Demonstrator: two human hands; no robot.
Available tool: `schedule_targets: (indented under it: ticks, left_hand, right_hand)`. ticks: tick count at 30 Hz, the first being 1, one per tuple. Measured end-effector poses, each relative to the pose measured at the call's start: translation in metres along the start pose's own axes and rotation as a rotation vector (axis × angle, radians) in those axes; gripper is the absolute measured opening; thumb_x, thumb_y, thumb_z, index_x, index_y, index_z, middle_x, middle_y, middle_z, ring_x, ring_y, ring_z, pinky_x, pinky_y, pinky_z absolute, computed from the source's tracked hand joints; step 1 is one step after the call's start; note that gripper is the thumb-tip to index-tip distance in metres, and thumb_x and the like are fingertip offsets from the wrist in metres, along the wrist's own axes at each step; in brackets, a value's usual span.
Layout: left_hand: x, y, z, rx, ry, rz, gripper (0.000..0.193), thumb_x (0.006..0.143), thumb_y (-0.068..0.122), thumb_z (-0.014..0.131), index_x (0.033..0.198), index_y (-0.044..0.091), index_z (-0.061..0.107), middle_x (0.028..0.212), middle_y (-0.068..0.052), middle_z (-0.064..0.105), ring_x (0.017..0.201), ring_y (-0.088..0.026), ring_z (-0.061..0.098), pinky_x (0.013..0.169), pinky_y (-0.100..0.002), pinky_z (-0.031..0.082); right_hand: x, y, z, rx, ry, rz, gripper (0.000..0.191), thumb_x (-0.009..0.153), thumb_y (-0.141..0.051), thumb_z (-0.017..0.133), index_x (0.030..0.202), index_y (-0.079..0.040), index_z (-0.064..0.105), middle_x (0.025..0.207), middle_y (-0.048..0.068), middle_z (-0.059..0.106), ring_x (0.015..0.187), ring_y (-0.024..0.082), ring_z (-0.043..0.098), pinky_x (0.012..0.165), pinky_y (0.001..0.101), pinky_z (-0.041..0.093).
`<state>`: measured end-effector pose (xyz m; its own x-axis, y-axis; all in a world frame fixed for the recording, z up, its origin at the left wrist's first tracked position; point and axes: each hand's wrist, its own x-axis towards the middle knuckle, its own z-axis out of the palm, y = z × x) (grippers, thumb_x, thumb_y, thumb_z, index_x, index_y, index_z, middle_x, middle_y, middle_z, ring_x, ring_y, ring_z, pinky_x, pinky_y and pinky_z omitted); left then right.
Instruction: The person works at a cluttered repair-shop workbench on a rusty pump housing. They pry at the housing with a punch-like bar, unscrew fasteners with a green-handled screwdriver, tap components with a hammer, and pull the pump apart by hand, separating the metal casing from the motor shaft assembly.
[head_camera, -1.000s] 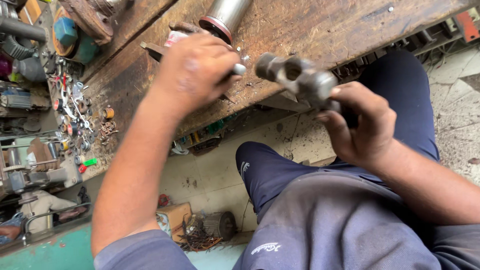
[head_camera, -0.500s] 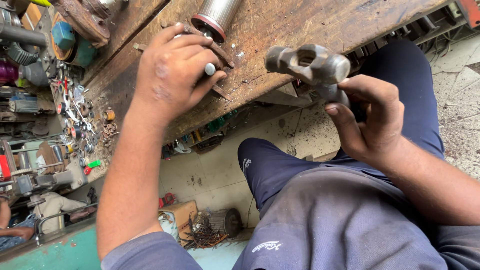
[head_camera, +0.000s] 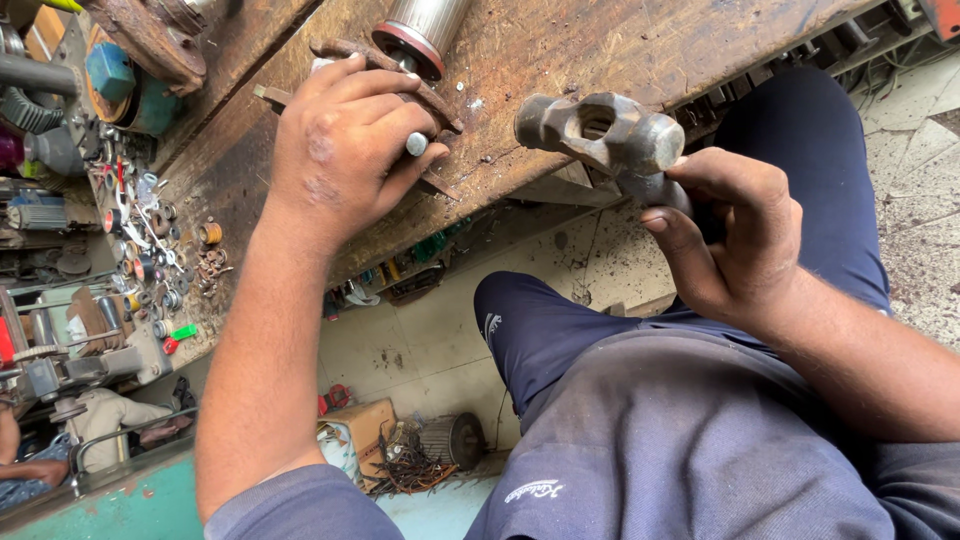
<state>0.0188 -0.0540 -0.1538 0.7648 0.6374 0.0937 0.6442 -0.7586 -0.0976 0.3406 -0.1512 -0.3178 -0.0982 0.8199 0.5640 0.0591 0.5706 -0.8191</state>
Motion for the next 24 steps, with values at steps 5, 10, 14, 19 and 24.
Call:
schedule_targets:
  ticks: [5,10,14,19,24]
  left_hand:
    - [-0.002,0.001,0.001,-0.035,0.029,0.002,0.022,0.099,0.030,0.083,0.098,0.013,0.069,0.118,-0.005,0.075,0.124,-0.027,0.066,0.111,-0.048,0.049]
    - [-0.004,0.002,0.002,-0.030,0.027,-0.009,0.023,0.099,0.027,0.083,0.097,0.011,0.067,0.115,-0.005,0.074,0.124,-0.027,0.067,0.104,-0.045,0.053]
    - [-0.004,0.004,0.004,-0.003,0.031,-0.005,0.025,0.098,0.028,0.083,0.094,0.011,0.066,0.111,-0.004,0.074,0.121,-0.026,0.067,0.102,-0.044,0.054]
    - [-0.001,0.005,0.007,0.071,0.027,-0.004,0.022,0.092,0.027,0.085,0.099,0.014,0.068,0.105,-0.001,0.074,0.116,-0.024,0.069,0.099,-0.043,0.053]
    - [-0.001,0.003,0.010,0.116,0.072,0.020,0.027,0.084,0.025,0.086,0.102,0.016,0.069,0.103,0.000,0.074,0.113,-0.023,0.067,0.100,-0.043,0.052]
  right_hand:
    - [0.001,-0.001,0.001,-0.005,-0.015,-0.021,0.046,0.105,0.001,0.071,0.138,0.002,0.039,0.109,0.016,0.064,0.084,0.012,0.066,0.072,0.0235,0.056]
    - [-0.001,-0.003,0.001,-0.012,-0.020,-0.025,0.046,0.104,0.002,0.070,0.139,0.002,0.040,0.110,0.017,0.064,0.085,0.013,0.066,0.073,0.0240,0.057]
    - [-0.001,-0.004,0.003,-0.033,-0.024,-0.033,0.046,0.104,0.002,0.071,0.138,0.002,0.040,0.110,0.016,0.064,0.085,0.013,0.066,0.074,0.0238,0.056]
    - [0.007,-0.011,0.007,-0.106,-0.012,-0.074,0.046,0.101,0.002,0.075,0.135,0.003,0.043,0.109,0.019,0.067,0.087,0.018,0.069,0.071,0.0267,0.056]
    - [0.030,-0.029,0.004,-0.136,-0.045,-0.161,0.039,0.102,-0.001,0.074,0.133,0.002,0.049,0.109,0.021,0.069,0.087,0.024,0.072,0.074,0.0312,0.058]
